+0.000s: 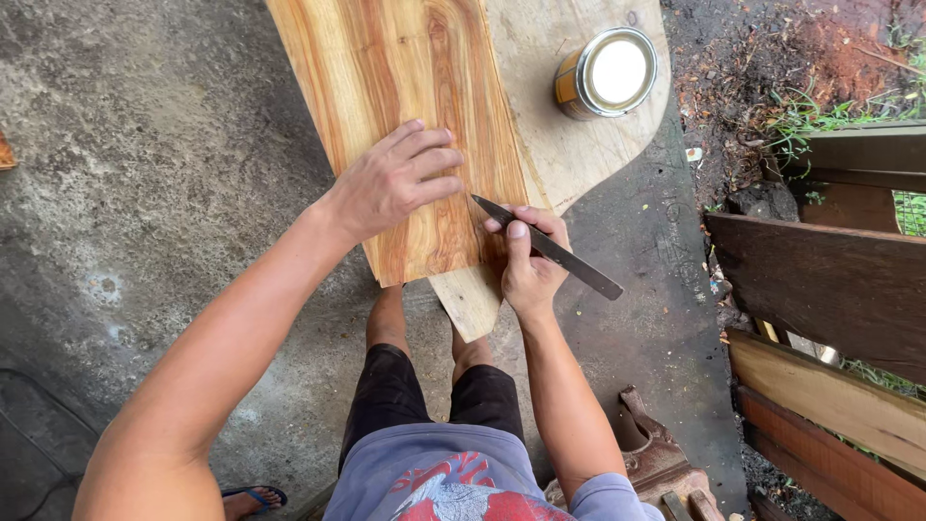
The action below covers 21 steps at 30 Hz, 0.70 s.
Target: The person uses a chisel to carve a wooden plank placed on a workbench. They repeatedly scrape and remove wood shavings from the surface, occasionally wiping the plank with their hand. A paint can is visible nearby.
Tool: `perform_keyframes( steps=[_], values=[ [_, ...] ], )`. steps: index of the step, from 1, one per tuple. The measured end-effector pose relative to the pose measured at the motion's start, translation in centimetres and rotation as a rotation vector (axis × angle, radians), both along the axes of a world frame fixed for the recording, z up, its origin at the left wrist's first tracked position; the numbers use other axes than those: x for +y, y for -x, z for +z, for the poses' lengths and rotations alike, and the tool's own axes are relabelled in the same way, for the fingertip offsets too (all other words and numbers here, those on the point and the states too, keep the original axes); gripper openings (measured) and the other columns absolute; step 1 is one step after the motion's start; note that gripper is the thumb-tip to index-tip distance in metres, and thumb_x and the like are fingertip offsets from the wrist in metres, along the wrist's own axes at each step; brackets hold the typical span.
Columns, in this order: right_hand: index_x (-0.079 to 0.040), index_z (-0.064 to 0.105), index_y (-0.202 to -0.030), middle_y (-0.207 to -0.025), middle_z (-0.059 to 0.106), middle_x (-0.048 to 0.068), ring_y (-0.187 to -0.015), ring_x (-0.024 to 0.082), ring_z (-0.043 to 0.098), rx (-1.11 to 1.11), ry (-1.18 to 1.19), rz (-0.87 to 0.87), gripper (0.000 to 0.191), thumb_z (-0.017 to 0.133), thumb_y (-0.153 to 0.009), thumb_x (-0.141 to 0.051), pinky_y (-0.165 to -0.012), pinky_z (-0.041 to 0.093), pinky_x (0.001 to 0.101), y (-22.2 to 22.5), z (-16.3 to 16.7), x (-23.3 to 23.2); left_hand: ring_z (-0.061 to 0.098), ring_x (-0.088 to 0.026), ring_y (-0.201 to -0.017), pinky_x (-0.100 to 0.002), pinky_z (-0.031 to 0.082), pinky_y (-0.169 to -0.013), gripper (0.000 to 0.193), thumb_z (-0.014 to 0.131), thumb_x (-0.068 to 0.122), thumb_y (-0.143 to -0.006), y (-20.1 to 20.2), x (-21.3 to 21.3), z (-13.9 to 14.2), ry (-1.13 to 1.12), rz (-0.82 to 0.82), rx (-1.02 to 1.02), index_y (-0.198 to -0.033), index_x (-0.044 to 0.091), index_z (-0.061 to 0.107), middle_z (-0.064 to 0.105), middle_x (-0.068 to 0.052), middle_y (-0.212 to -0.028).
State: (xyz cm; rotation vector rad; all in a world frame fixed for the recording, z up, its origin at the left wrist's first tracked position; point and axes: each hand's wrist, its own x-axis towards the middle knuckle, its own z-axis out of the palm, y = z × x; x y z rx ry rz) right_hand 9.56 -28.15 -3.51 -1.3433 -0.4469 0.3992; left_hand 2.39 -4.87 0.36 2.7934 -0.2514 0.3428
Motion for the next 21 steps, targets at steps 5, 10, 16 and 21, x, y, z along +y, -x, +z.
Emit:
perform_keyframes(
  steps=[5,10,16,21],
  values=[
    [0.002,0.051,-0.122,-0.115,0.068,0.019,-0.097,0.020,0.070,0.107,-0.043,0.001,0.014,0.054,-0.110,-0.004,-0.090,0.059,0.0344,-0.5,-0.1,-0.2,0.059,-0.026,-0.131,-0.044,0.047,-0.116,0.015,0.066,0.010,-0.094,-0.4,1.0,0.5,0.024,-0.054,0.034,-0.107,0.013,0.075,0.069,-0.004,-0.126],
    [0.002,0.050,-0.124,-0.120,0.066,0.020,-0.099,0.020,0.069,0.158,-0.114,-0.009,0.015,0.053,-0.111,-0.004,-0.096,0.059,0.0371,-0.4,-0.5,-0.2,0.062,-0.025,-0.123,-0.037,0.053,-0.108,0.029,0.069,0.021,-0.093,-0.6,0.4,2.4,0.055,-0.054,-0.062,-0.115,0.004,0.075,0.072,-0.009,-0.121],
    [0.001,0.050,-0.124,-0.119,0.065,0.019,-0.100,0.020,0.070,0.059,-0.073,-0.016,0.016,0.055,-0.110,-0.002,-0.096,0.060,0.0367,-0.4,0.0,0.0,0.068,-0.002,-0.100,-0.017,0.057,-0.094,0.045,0.035,0.055,-0.110,2.7,-1.7,4.3,-0.171,-0.110,1.136,-0.098,0.026,0.067,0.069,0.009,-0.098],
    [0.005,0.060,-0.115,-0.111,0.071,0.019,-0.095,0.021,0.074,-0.253,0.162,0.044,0.010,0.060,-0.106,0.003,-0.086,0.063,0.0323,0.0,1.5,1.0,0.063,-0.033,-0.124,-0.040,0.057,-0.108,0.027,0.073,0.021,-0.101,1.6,1.9,1.0,0.110,0.205,-0.027,-0.120,0.004,0.065,0.065,-0.019,-0.126]
  ],
)
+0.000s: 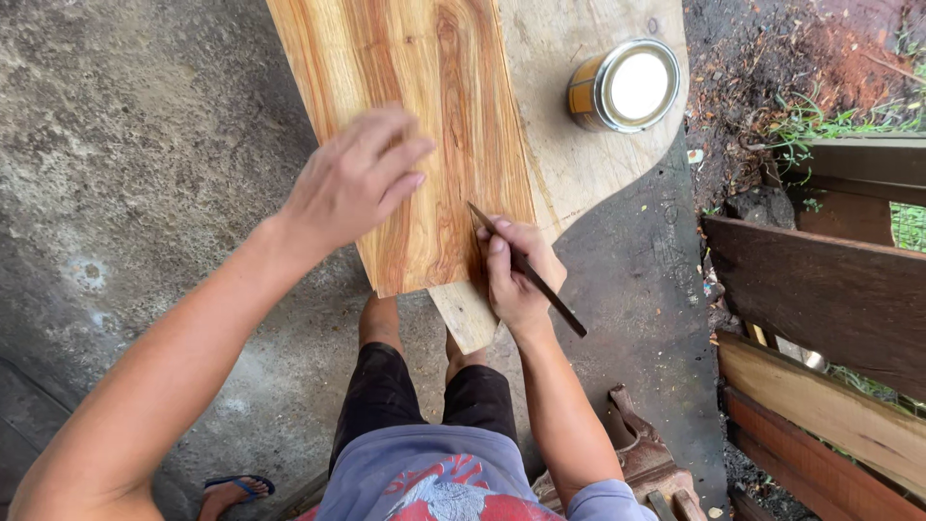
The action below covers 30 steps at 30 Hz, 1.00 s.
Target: The person uses a chisel to carve a wooden plank placed on a workbench. They repeatedly scrape and remove wood shavings from the surface, occasionally wiping the plank with their hand. A paint can is visible nearby.
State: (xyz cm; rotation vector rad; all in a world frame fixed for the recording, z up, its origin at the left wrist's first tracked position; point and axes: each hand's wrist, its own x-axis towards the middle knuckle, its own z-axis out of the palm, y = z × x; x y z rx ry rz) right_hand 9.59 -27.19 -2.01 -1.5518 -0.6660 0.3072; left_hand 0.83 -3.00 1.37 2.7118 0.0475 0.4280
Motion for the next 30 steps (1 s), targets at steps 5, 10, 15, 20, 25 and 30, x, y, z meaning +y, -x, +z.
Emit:
perform_keyframes(
  steps=[5,10,15,20,25,30],
  values=[
    [0.006,0.063,-0.113,-0.110,0.074,0.019,-0.094,0.019,0.076,-0.112,0.097,-0.017,0.010,0.063,-0.104,0.002,-0.081,0.063,0.0286,0.4,1.5,0.4,0.045,-0.038,-0.142,-0.051,0.041,-0.121,0.042,0.079,0.028,-0.102,-2.5,1.2,-3.0,-0.092,0.202,0.009,-0.134,0.007,0.060,0.050,-0.018,-0.142],
    [0.005,0.065,-0.113,-0.109,0.076,0.020,-0.093,0.018,0.074,-0.110,0.236,-0.094,0.011,0.066,-0.103,0.000,-0.083,0.060,0.0281,1.5,2.2,0.4,0.043,-0.037,-0.147,-0.050,0.042,-0.124,0.039,0.078,0.024,-0.104,-1.9,0.7,-3.5,-0.055,0.207,0.009,-0.134,0.007,0.059,0.047,-0.016,-0.145],
    [0.004,0.064,-0.115,-0.111,0.076,0.020,-0.097,0.018,0.075,-0.131,0.249,-0.127,0.012,0.066,-0.104,-0.001,-0.087,0.061,0.0283,1.8,2.1,0.8,0.044,-0.036,-0.145,-0.050,0.043,-0.121,0.040,0.078,0.024,-0.103,-1.5,1.1,-3.2,-0.028,0.197,0.003,-0.134,0.007,0.060,0.047,-0.015,-0.142],
    [0.005,0.062,-0.116,-0.112,0.074,0.021,-0.101,0.021,0.075,-0.181,0.233,-0.118,0.013,0.066,-0.104,0.000,-0.089,0.061,0.0305,1.7,2.4,0.9,0.044,-0.035,-0.142,-0.050,0.043,-0.123,0.039,0.078,0.023,-0.105,-1.5,1.3,-2.9,-0.005,0.174,-0.006,-0.135,0.007,0.061,0.047,-0.014,-0.144],
    [0.004,0.061,-0.115,-0.110,0.074,0.021,-0.102,0.024,0.076,-0.227,0.262,-0.134,0.013,0.065,-0.104,0.000,-0.091,0.061,0.0317,2.3,2.6,1.0,0.045,-0.035,-0.145,-0.050,0.044,-0.121,0.040,0.079,0.024,-0.103,-1.3,1.5,-2.9,0.014,0.174,-0.007,-0.135,0.007,0.061,0.048,-0.014,-0.143],
    [0.005,0.061,-0.114,-0.108,0.075,0.021,-0.099,0.024,0.076,-0.283,0.254,-0.137,0.013,0.066,-0.103,-0.001,-0.090,0.061,0.0323,2.2,2.2,1.0,0.044,-0.034,-0.143,-0.050,0.044,-0.121,0.039,0.079,0.025,-0.104,-1.3,1.4,-3.2,0.016,0.173,-0.011,-0.135,0.008,0.061,0.047,-0.014,-0.143]
  ],
)
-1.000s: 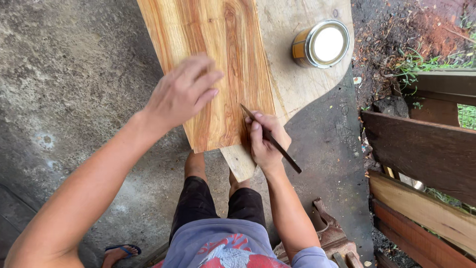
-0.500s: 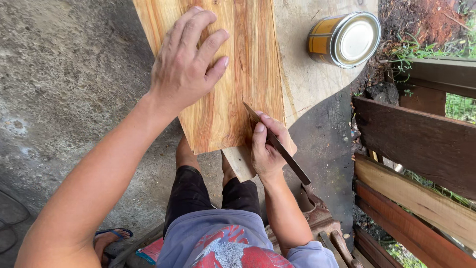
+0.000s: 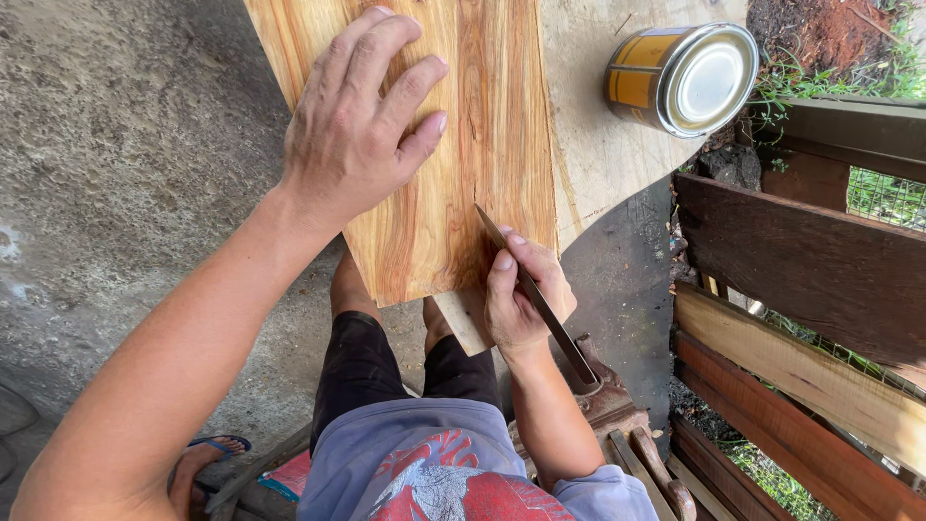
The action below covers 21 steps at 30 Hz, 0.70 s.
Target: The person uses a chisel to carve a wooden plank placed on a workbench. They repeatedly scrape and remove wood shavings from the surface, occasionally wiping the plank with their hand. A paint can is visible nearby.
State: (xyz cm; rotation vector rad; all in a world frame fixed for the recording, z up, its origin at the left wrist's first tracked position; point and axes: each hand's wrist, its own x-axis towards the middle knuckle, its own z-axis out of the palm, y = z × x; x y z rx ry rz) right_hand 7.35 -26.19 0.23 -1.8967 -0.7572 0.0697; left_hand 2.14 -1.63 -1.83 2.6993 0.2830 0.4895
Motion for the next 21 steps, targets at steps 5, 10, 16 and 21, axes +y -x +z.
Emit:
perform_keyframes(
  steps=[5,10,16,21],
  values=[
    [0.005,0.062,-0.113,-0.108,0.075,0.022,-0.098,0.025,0.077,-0.037,0.019,0.005,0.013,0.067,-0.102,-0.001,-0.089,0.061,0.0322,0.1,0.1,0.1,0.042,-0.034,-0.144,-0.050,0.044,-0.122,0.038,0.078,0.026,-0.106,-0.1,0.0,-0.2,-0.022,0.007,-0.010,-0.135,0.009,0.061,0.047,-0.014,-0.143],
    [0.004,0.065,-0.109,-0.102,0.075,0.021,-0.092,0.027,0.074,-0.032,0.038,0.073,0.012,0.068,-0.097,0.007,-0.085,0.060,0.0322,-1.2,0.9,-0.2,0.044,-0.033,-0.142,-0.048,0.046,-0.121,0.037,0.078,0.024,-0.106,-0.1,0.0,-0.1,-0.018,0.004,-0.010,-0.135,0.009,0.060,0.047,-0.014,-0.143],
    [0.004,0.066,-0.106,-0.095,0.073,0.020,-0.085,0.028,0.075,-0.153,0.017,0.228,0.022,0.072,-0.088,0.014,-0.078,0.060,0.0327,-3.0,1.3,-0.7,0.046,-0.031,-0.139,-0.047,0.047,-0.120,0.036,0.079,0.023,-0.105,-0.1,-0.1,0.0,-0.004,0.013,-0.020,-0.133,0.009,0.061,0.047,-0.012,-0.142],
    [0.004,0.066,-0.109,-0.096,0.073,0.020,-0.089,0.030,0.076,-0.173,0.017,0.277,0.026,0.072,-0.087,0.016,-0.079,0.062,0.0344,-3.3,1.6,-0.4,0.046,-0.031,-0.140,-0.047,0.047,-0.120,0.036,0.079,0.022,-0.106,-0.1,0.0,0.0,-0.009,0.008,-0.023,-0.133,0.009,0.061,0.047,-0.012,-0.143]
  ],
)
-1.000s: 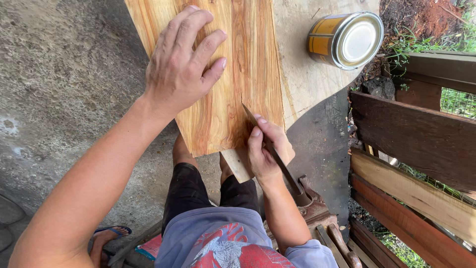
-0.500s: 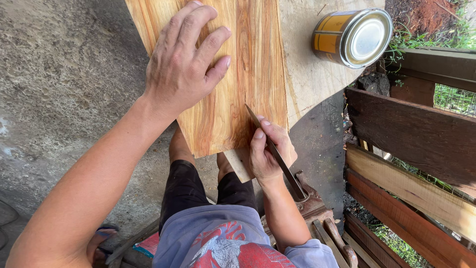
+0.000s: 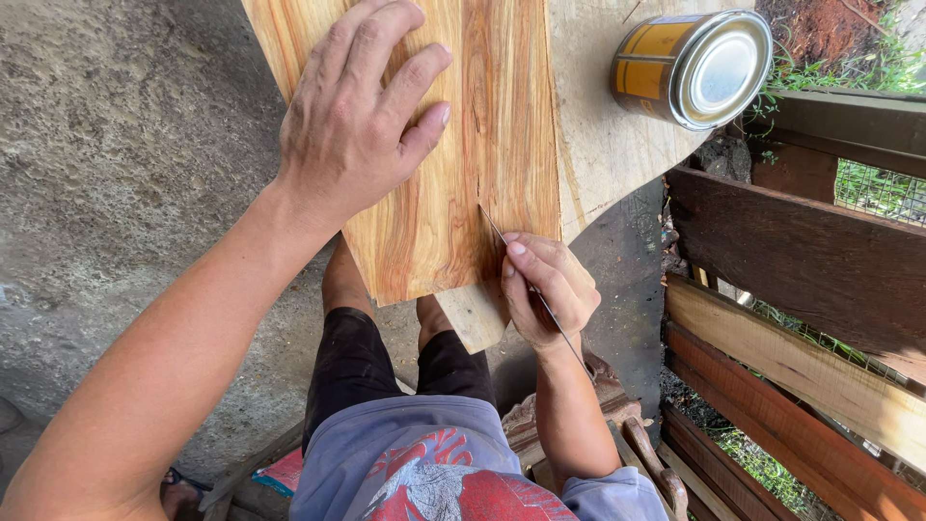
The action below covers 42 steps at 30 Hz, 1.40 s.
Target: The person uses a chisel to carve a wooden plank placed on a workbench. They repeatedly scrape and remove wood shavings from the surface, occasionally wiping the plank with their hand. A paint can is visible nearby.
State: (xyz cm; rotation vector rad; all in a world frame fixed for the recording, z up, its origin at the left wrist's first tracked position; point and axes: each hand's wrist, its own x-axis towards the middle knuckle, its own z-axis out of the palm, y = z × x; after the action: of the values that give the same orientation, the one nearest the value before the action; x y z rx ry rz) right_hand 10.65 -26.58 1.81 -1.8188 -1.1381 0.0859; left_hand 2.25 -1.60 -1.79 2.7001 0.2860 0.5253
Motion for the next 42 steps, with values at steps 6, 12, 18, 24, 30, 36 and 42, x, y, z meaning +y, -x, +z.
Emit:
perform_keyframes(
  steps=[6,12,18,24,30,36,42],
  values=[
    [0.004,0.066,-0.108,-0.097,0.072,0.019,-0.093,0.031,0.077,-0.030,0.059,0.021,0.026,0.074,-0.087,0.017,-0.081,0.062,0.0346,0.1,0.6,0.0,0.046,-0.031,-0.139,-0.046,0.047,-0.118,0.037,0.079,0.021,-0.104,0.0,0.0,0.4,-0.009,0.000,0.009,-0.134,0.009,0.061,0.048,-0.012,-0.143],
    [0.005,0.066,-0.108,-0.095,0.073,0.020,-0.092,0.031,0.077,0.028,0.050,-0.005,0.025,0.071,-0.087,0.018,-0.081,0.062,0.0341,0.0,0.5,-0.1,0.048,-0.032,-0.136,-0.047,0.049,-0.114,0.037,0.079,0.020,-0.101,0.0,0.1,0.4,-0.004,-0.004,0.014,-0.132,0.008,0.063,0.050,-0.013,-0.141],
    [0.004,0.065,-0.108,-0.096,0.073,0.020,-0.092,0.030,0.078,0.013,0.069,-0.020,0.025,0.072,-0.088,0.017,-0.081,0.062,0.0336,0.4,0.7,0.0,0.046,-0.030,-0.139,-0.045,0.047,-0.116,0.037,0.077,0.020,-0.104,0.3,-0.1,-0.1,0.002,0.004,0.018,-0.136,0.009,0.061,0.048,-0.012,-0.143],
    [0.004,0.064,-0.107,-0.095,0.072,0.020,-0.092,0.031,0.077,-0.046,0.079,-0.021,0.026,0.075,-0.087,0.017,-0.080,0.063,0.0338,0.9,0.9,0.5,0.046,-0.030,-0.140,-0.045,0.046,-0.117,0.035,0.076,0.020,-0.107,0.1,-0.1,0.1,-0.006,0.001,0.024,-0.137,0.010,0.060,0.047,-0.012,-0.144],
    [0.006,0.063,-0.108,-0.090,0.070,0.018,-0.090,0.032,0.077,-0.112,0.064,0.006,0.028,0.075,-0.087,0.018,-0.078,0.064,0.0362,1.2,0.8,0.9,0.047,-0.034,-0.137,-0.049,0.047,-0.112,0.037,0.079,0.022,-0.106,-0.2,-0.3,1.2,0.016,0.007,0.035,-0.135,0.008,0.061,0.048,-0.014,-0.143],
    [0.007,0.064,-0.110,-0.089,0.069,0.017,-0.087,0.031,0.076,-0.177,0.024,-0.040,0.028,0.074,-0.087,0.020,-0.079,0.066,0.0382,2.0,0.2,1.5,0.044,-0.033,-0.140,-0.046,0.046,-0.117,0.037,0.075,0.025,-0.109,-0.3,-0.4,1.6,0.005,0.009,0.060,-0.138,0.009,0.057,0.044,-0.014,-0.145],
    [0.007,0.064,-0.110,-0.091,0.070,0.018,-0.091,0.033,0.077,-0.097,0.035,0.010,0.028,0.075,-0.087,0.018,-0.079,0.065,0.0368,1.4,0.2,0.8,0.045,-0.033,-0.139,-0.047,0.046,-0.116,0.037,0.078,0.023,-0.109,-0.1,-0.4,1.1,0.020,0.011,0.074,-0.137,0.009,0.060,0.046,-0.014,-0.143]
  ],
)
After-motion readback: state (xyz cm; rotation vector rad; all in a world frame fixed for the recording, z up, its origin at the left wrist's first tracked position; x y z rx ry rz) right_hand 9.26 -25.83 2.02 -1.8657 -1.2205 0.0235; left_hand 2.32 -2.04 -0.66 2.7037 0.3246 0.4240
